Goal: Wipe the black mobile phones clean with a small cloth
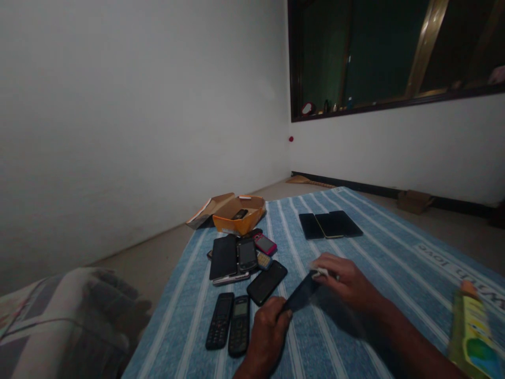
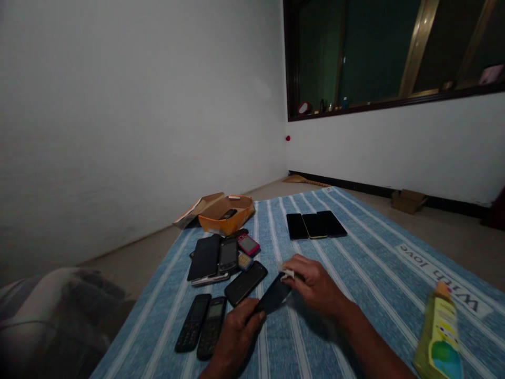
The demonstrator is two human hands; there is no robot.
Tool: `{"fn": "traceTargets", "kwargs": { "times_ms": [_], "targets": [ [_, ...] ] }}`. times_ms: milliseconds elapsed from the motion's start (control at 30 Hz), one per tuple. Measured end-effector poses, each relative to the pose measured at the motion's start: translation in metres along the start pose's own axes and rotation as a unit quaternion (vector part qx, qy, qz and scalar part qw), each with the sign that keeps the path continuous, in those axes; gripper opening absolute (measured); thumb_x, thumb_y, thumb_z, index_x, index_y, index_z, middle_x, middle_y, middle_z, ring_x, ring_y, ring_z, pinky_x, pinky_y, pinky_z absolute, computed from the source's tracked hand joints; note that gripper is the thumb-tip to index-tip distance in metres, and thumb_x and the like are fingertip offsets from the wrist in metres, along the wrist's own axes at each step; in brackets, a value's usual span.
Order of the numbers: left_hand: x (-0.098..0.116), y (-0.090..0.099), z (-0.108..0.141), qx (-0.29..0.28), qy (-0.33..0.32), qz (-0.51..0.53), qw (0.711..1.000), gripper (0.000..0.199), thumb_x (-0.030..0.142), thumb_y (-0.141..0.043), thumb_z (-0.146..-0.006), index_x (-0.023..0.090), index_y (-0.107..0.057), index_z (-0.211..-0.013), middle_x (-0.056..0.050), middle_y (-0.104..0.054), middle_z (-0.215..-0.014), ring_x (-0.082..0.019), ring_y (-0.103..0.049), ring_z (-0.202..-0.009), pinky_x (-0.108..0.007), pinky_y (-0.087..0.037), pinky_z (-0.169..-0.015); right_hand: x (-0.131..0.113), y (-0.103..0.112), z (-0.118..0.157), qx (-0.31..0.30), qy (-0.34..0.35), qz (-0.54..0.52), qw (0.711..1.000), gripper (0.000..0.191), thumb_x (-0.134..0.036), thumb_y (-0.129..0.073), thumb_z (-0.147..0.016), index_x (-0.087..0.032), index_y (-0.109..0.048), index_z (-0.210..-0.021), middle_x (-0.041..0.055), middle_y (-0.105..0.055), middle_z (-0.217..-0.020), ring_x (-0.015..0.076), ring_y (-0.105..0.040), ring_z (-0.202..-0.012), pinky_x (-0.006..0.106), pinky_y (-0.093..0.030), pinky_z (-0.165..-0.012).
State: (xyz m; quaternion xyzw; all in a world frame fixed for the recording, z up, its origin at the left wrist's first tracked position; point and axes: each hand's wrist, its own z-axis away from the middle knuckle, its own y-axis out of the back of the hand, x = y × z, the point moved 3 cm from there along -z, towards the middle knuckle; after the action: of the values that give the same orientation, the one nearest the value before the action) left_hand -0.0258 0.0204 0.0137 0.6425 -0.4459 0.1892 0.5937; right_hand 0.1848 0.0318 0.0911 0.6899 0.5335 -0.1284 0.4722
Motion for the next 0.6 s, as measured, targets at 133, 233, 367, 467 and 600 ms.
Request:
{"fn": "traceTargets", "kwargs": {
  "times_ms": [133, 233, 367, 467, 600],
  "targets": [
    [-0.003, -0.005, 0.002, 0.008, -0.012, -0.05, 0.999, 0.015, 0.021, -0.051, -0.084, 0.02, -0.058, -0.071, -0.004, -0.063, -0.076, -0.02, -0.061, -0.074, -0.03, -0.045, -0.07, -0.022, -0.009, 0.001, -0.031, 0.108, 0.116, 0.987, 0.022, -0.023, -0.042, -0.098, -0.019, -0.063, -0.094, 0.0056, -0.061, -0.082, 0.0186, -0.055, -0.076, 0.03, -0.038, -0.067],
    [-0.007, -0.009, 0.003, 0.008, -0.039, -0.069, 0.997, 0.013, 0.015, -0.05, -0.081, 0.021, -0.062, -0.079, -0.005, -0.066, -0.082, -0.021, -0.063, -0.08, -0.031, -0.048, -0.074, -0.027, -0.019, 0.003, -0.047, 0.137, 0.175, 0.974, 0.02, -0.02, -0.04, -0.098, -0.019, -0.06, -0.095, 0.0057, -0.06, -0.081, 0.0188, -0.053, -0.076, 0.03, -0.035, -0.067],
    [-0.01, -0.011, 0.004, 0.021, -0.068, -0.077, 0.995, 0.018, 0.013, -0.049, -0.081, 0.021, -0.065, -0.086, -0.006, -0.068, -0.087, -0.022, -0.064, -0.083, -0.033, -0.051, -0.077, -0.032, -0.031, 0.005, -0.049, 0.16, 0.206, 0.964, 0.016, -0.013, -0.041, -0.093, -0.017, -0.057, -0.094, 0.0063, -0.059, -0.082, 0.0191, -0.051, -0.076, 0.031, -0.033, -0.067],
    [-0.005, -0.006, 0.004, 0.026, -0.081, -0.067, 0.994, 0.015, 0.014, -0.051, -0.08, 0.021, -0.065, -0.08, -0.005, -0.067, -0.081, -0.021, -0.064, -0.077, -0.031, -0.05, -0.072, -0.037, -0.04, 0.007, -0.062, 0.161, 0.215, 0.961, 0.014, -0.01, -0.044, -0.09, -0.017, -0.055, -0.09, 0.0058, -0.058, -0.082, 0.0191, -0.049, -0.076, 0.031, -0.032, -0.068],
    [0.013, 0.007, 0.002, 0.021, -0.114, -0.027, 0.993, 0.01, 0.019, -0.056, -0.081, 0.021, -0.066, -0.082, -0.004, -0.068, -0.082, -0.02, -0.063, -0.079, -0.031, -0.048, -0.076, -0.042, -0.046, 0.009, -0.076, 0.159, 0.209, 0.962, 0.01, -0.012, -0.046, -0.09, -0.018, -0.054, -0.089, 0.0046, -0.057, -0.082, 0.0188, -0.048, -0.077, 0.031, -0.032, -0.069]
  ]
}}
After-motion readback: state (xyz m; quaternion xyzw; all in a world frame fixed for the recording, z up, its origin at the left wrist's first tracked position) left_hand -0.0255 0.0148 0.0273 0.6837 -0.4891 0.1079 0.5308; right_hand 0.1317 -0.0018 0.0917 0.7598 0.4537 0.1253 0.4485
